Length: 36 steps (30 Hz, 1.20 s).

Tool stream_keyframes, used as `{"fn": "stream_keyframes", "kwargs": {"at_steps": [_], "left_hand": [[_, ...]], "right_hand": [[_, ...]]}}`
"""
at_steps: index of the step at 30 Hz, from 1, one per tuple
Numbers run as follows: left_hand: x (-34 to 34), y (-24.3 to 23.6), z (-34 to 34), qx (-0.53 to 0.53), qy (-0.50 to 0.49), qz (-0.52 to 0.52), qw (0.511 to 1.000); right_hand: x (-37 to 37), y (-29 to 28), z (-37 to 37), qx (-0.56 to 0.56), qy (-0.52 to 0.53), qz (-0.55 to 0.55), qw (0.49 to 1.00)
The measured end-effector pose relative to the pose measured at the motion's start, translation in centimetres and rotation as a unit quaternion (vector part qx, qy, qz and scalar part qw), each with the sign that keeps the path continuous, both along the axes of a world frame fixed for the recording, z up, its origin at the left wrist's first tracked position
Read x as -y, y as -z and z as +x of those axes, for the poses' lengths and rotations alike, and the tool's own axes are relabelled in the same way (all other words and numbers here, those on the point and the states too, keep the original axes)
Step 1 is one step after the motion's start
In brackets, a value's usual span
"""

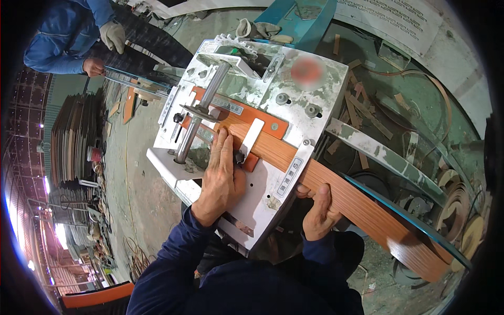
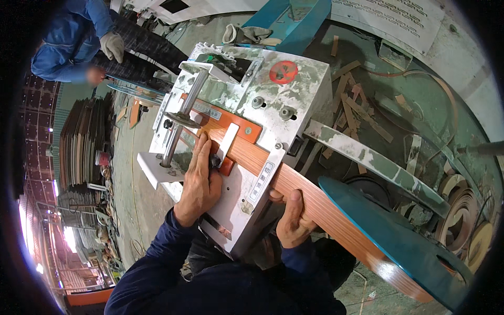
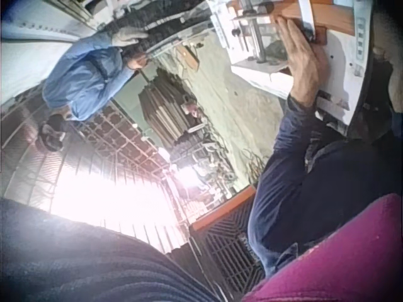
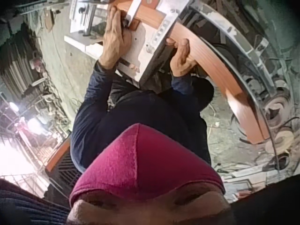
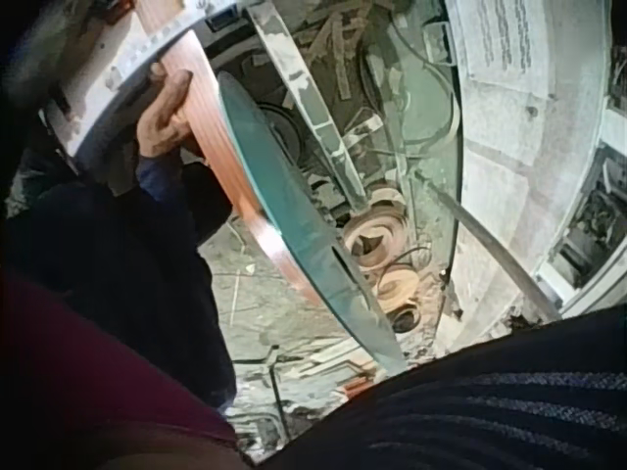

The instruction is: Adjusting and using a manual edge banding machine for a wooden board.

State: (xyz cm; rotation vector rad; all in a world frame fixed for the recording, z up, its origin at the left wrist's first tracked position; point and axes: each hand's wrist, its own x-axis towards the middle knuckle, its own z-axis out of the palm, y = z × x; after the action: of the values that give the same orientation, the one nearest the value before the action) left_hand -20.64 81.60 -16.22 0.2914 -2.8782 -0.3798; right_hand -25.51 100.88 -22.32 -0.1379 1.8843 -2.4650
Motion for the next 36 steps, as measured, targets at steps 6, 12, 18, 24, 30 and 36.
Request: {"fn": "stream_keyframes", "kwargs": {"at_steps": [6, 12, 18, 24, 30, 36], "left_hand": [[-0.3, 0.6, -0.3, -0.019, -0.007, 0.008, 1.0], [-0.5, 0.5, -0.6, -0.026, -0.024, 0.004, 0.999], [-0.6, 0.5, -0.7, -0.033, -0.027, 0.014, 0.999], [-0.4, 0.7, 0.0, -0.053, -0.024, 0.018, 0.998], [-0.2, 0.8, 0.6, -0.101, -0.004, 0.034, 0.994], [0.3, 1.1, 1.4, -0.141, 0.014, 0.057, 0.988]], "right_hand": [[0.6, -0.3, -0.1, 0.004, -0.007, -0.003, 1.0], [1.0, 0.7, -0.2, -0.036, -0.024, 0.071, 0.996], [0.1, 3.2, 0.4, -0.018, 0.02, -0.034, 0.999], [0.1, 2.1, 0.9, 0.025, -0.005, 0.029, 0.999], [-0.2, 1.5, 0.4, 0.0, 0.04, -0.063, 0.997], [0.1, 0.5, 0.6, 0.028, 0.052, -0.067, 0.996]]}}
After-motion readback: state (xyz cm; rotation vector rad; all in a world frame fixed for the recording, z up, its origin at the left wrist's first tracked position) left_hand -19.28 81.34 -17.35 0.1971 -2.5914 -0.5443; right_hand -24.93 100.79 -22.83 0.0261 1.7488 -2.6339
